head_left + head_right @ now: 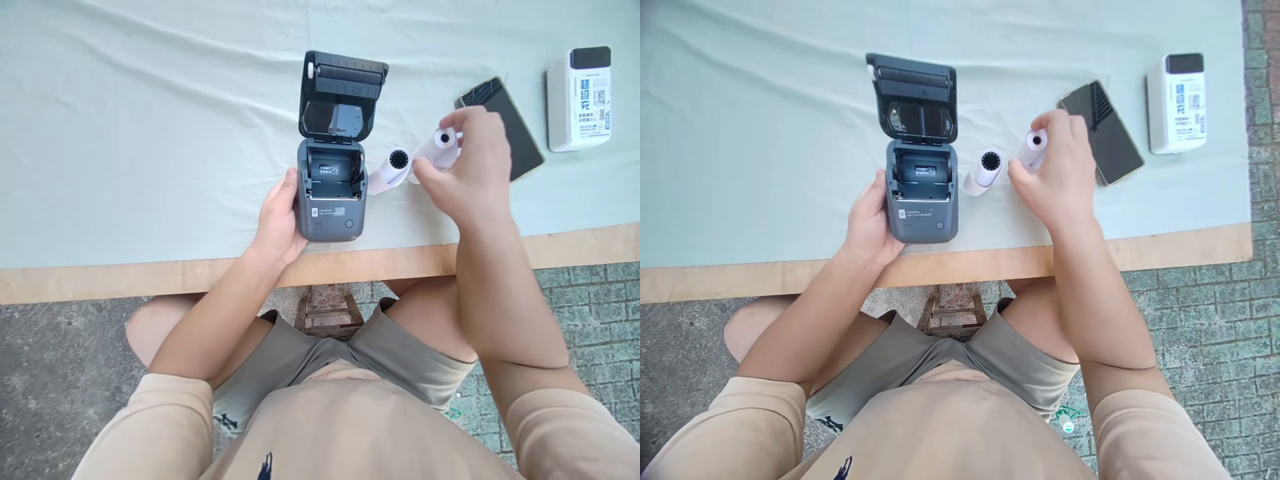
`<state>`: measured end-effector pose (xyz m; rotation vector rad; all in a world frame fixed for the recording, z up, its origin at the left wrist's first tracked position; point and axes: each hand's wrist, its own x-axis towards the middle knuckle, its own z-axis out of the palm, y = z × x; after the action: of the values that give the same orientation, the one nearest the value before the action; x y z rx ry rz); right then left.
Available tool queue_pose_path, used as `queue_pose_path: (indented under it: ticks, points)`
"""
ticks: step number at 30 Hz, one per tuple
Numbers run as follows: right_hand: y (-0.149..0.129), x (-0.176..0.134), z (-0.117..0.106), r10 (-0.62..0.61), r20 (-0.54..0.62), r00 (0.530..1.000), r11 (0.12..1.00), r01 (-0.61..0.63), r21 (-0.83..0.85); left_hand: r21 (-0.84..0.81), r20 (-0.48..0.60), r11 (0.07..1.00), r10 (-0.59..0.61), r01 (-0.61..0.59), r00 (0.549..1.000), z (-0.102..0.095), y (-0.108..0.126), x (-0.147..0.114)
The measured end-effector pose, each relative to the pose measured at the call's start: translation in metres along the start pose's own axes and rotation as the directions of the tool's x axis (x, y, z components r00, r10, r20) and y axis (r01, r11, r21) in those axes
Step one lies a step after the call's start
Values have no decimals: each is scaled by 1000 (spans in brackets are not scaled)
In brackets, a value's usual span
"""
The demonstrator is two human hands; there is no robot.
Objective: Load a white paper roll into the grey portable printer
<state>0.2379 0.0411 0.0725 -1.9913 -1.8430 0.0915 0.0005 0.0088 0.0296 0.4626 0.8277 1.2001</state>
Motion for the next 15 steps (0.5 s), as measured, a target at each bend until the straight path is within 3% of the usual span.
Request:
queue_pose_path:
  ticks: [4,10,15]
  points:
    - [-4,0,8,61,-8,998,997,-61,-37,21,3,1000,8,-8,1000,-1,-1,1]
    - [-5,8,13,66,8,998,996,-67,63,27,1,1000,10,-10,1000,-1,0,0]
    - [3,10,10,24,-137,990,975,7,222,20,-31,999,-25,26,999,1,2,-1]
